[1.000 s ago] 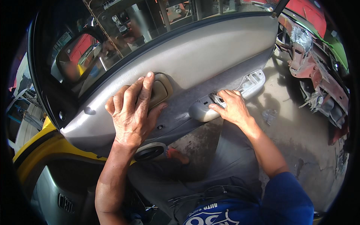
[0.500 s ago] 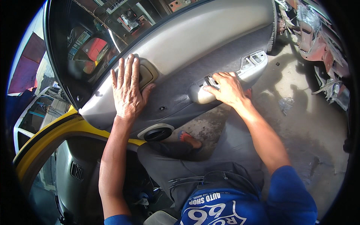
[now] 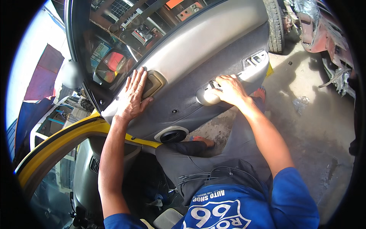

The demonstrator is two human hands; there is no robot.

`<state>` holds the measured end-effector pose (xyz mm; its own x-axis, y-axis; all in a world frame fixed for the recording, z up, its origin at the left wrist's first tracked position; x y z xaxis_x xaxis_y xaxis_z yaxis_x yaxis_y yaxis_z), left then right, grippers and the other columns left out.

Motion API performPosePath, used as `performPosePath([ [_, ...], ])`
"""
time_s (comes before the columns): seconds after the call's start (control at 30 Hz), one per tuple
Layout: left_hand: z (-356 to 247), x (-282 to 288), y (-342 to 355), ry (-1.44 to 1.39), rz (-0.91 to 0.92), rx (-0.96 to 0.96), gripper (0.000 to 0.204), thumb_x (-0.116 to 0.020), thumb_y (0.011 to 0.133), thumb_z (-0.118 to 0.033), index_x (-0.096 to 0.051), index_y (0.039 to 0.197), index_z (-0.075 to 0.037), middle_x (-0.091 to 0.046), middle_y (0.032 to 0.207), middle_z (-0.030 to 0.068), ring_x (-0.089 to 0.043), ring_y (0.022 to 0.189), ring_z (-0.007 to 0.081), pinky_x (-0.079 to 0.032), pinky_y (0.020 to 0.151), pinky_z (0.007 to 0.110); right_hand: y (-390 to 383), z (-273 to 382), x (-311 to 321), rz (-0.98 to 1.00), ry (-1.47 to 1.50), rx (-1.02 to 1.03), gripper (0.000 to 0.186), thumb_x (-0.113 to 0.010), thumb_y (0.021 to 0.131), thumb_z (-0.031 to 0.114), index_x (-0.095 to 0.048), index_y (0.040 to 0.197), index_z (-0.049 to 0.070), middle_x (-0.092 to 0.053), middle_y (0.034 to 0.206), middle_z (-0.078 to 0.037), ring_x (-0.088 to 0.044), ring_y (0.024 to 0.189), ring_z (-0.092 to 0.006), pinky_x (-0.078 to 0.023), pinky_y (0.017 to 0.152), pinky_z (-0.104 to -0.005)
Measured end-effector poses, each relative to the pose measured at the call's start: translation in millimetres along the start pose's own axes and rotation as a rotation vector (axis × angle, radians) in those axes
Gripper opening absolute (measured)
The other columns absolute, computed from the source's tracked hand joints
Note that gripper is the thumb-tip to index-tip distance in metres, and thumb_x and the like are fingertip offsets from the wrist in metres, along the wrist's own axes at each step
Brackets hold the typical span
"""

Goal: The person repeatedly attempts to install a beige interior door handle onto a car door panel. They align the handle with the mounting hole, press it into place, and test the fit by pulling on it. The person removes and reattaches the handle multiple times throughout the clip.

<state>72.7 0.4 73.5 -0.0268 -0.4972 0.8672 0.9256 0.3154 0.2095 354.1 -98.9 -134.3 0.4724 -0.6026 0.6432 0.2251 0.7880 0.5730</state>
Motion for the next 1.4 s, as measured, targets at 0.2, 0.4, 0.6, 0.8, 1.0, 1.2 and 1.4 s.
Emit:
performPosePath([
  [0.2, -1, -10, -3, 0.051, -0.098, 0.036, 0.106, -0.082, 0.091, -0.028, -0.020, 0.174, -0.006, -0.023, 0.180, 0.0205, -0.018, 0.167, 0.0425, -0.010, 0.135, 0.061, 2, 1, 2, 0.011, -0.017, -0.007, 0.041, -0.076, 0.097, 0.039, -0.072, 0.116, 0.002, -0.077, 0.115, -0.016, -0.071, 0.115, -0.0329, -0.046, 0.108, -0.0479],
  [0.4, 2, -14, -14, 0.008, -0.179, 0.094, 0.105, -0.082, 0.091, -0.031, -0.023, 0.174, -0.008, -0.025, 0.180, 0.0172, -0.019, 0.168, 0.0404, -0.011, 0.134, 0.062, 1, 0, -2, 0.026, 0.005, -0.013, 0.040, -0.076, 0.097, 0.038, -0.072, 0.114, 0.002, -0.076, 0.114, -0.016, -0.071, 0.117, -0.0324, -0.046, 0.108, -0.0486],
  [0.6, 7, -19, -16, 0.039, -0.204, 0.155, 0.100, -0.079, 0.095, -0.040, -0.025, 0.174, -0.012, -0.027, 0.180, 0.0142, -0.018, 0.168, 0.0376, -0.010, 0.134, 0.064, 6, 0, -4, 0.069, -0.057, 0.009, 0.041, -0.077, 0.096, 0.038, -0.069, 0.114, 0.002, -0.075, 0.112, -0.018, -0.070, 0.113, -0.0357, -0.047, 0.107, -0.0502],
  [0.8, 10, -10, -10, 0.019, -0.257, 0.191, 0.115, -0.090, 0.079, -0.056, -0.035, 0.171, -0.017, -0.032, 0.176, 0.0220, -0.033, 0.160, 0.0425, -0.024, 0.129, 0.063, 14, -4, -9, 0.106, -0.167, 0.158, 0.053, -0.076, 0.095, 0.054, -0.068, 0.112, 0.005, -0.072, 0.114, -0.016, -0.067, 0.118, -0.0373, -0.041, 0.116, -0.0584],
  [1.0, 27, -15, -1, -0.029, -0.427, 0.396, 0.106, -0.074, 0.085, -0.079, -0.051, 0.160, -0.008, -0.054, 0.155, 0.0203, -0.047, 0.147, 0.0379, -0.033, 0.121, 0.058, 23, -5, -19, -0.069, -0.188, 0.233, 0.046, -0.076, 0.096, 0.049, -0.068, 0.106, 0.005, -0.069, 0.099, -0.014, -0.068, 0.102, -0.0366, -0.046, 0.109, -0.0502],
  [1.2, 20, -17, -11, -0.089, -0.426, 0.293, 0.122, -0.097, 0.068, -0.051, -0.039, 0.169, -0.014, -0.044, 0.163, 0.0178, -0.041, 0.152, 0.0385, -0.027, 0.130, 0.057, 46, 1, 4, -0.078, -0.009, 0.037, 0.044, -0.076, 0.100, 0.042, -0.076, 0.116, 0.000, -0.077, 0.110, -0.017, -0.074, 0.108, -0.0303, -0.055, 0.099, -0.0470],
  [1.4, 16, -21, -11, -0.142, -0.458, 0.393, 0.121, -0.099, 0.066, -0.038, -0.038, 0.169, -0.019, -0.043, 0.166, 0.0152, -0.040, 0.154, 0.0375, -0.027, 0.131, 0.055, 72, -16, -1, -0.538, 1.340, -0.789, 0.076, -0.071, 0.105, 0.054, -0.053, 0.147, -0.006, -0.068, 0.126, -0.023, -0.072, 0.108, -0.0316, -0.065, 0.095, -0.0469],
])
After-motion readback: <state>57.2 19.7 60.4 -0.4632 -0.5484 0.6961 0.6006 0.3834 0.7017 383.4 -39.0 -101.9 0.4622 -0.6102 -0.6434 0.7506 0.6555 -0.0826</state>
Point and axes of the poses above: each hand's wrist, its own y-axis towards the middle knuckle, its own x-axis out of the back of the hand, z = x × y, the point moved 7 cm from there along y, towards the middle knuckle
